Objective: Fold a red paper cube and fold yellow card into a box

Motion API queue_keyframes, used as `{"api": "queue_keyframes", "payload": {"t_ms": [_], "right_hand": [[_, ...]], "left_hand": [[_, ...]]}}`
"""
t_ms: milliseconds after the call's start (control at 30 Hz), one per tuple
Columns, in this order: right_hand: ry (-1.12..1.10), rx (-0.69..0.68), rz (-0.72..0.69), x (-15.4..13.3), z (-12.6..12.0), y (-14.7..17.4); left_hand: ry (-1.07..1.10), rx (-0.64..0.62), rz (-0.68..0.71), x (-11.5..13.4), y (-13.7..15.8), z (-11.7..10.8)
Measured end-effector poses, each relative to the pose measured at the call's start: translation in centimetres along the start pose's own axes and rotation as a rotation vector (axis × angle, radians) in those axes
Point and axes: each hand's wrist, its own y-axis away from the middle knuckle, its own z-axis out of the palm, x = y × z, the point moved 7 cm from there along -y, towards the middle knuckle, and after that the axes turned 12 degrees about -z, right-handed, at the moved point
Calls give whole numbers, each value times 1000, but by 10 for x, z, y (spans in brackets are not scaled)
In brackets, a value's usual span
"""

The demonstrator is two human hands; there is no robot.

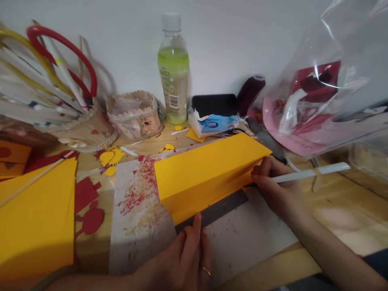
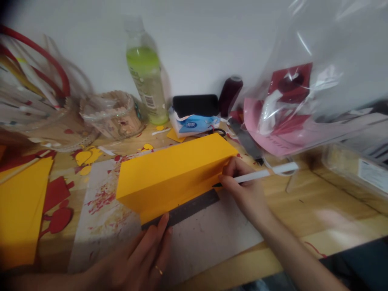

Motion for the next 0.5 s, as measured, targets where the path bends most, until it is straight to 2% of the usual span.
{"api": "queue_keyframes", "payload": {"t_ms": [67,167,267,400,500], "right_hand": [[54,5,-14,-4,-4,3],[149,-86,-31,-12,-12,8],[243,-213,-96,-26,-20,15],[415,-222,-164,-38,-30,19],[420,-240,-154,-37,-22,18]], "left_hand": [[2,-55,8,0,-1,0],[0,-137,16,0,0,2],[18,-91,-7,-1,-1,-1],[16,-74,-6,-1,-2,-2],[10,-113,5,-1,-3,-3]]}}
